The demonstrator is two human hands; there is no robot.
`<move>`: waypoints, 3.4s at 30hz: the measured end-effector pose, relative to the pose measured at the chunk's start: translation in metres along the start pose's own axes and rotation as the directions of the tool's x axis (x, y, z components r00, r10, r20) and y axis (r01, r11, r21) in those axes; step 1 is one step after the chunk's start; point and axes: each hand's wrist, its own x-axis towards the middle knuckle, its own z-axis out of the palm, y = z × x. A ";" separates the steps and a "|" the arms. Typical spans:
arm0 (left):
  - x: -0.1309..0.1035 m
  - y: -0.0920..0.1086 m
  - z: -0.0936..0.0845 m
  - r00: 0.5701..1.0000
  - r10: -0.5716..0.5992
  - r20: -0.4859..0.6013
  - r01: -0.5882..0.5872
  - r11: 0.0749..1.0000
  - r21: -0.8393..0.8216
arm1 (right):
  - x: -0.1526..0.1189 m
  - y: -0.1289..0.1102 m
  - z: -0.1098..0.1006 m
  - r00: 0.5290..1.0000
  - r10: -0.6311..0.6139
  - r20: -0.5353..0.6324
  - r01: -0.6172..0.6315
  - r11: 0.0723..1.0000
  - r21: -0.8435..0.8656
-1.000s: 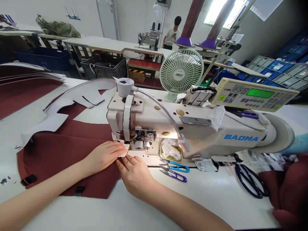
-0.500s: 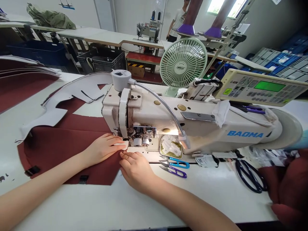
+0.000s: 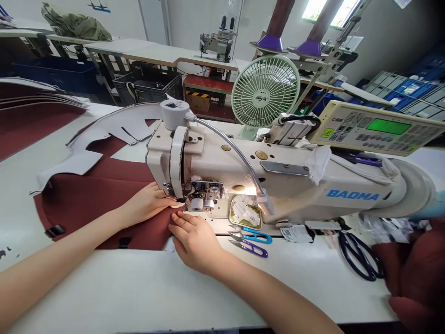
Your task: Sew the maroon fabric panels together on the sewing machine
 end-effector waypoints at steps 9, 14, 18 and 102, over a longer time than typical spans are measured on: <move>0.003 0.018 0.014 0.999 -0.022 0.026 0.022 1.000 -0.005 | 0.002 0.002 -0.004 0.999 0.024 0.040 -0.025 1.000 0.014; 0.005 0.020 0.008 1.000 -0.012 -0.007 0.012 1.000 0.025 | 0.002 0.000 -0.005 0.999 0.028 0.044 -0.029 0.999 0.018; 0.004 0.019 0.006 0.999 -0.031 0.026 0.030 0.999 0.043 | 0.002 -0.002 -0.005 0.997 0.042 0.059 -0.043 0.999 0.008; 0.012 0.029 0.006 0.996 -0.039 -0.081 0.038 0.999 -0.004 | 0.012 -0.008 -0.006 0.972 0.194 0.136 -0.191 0.981 -0.038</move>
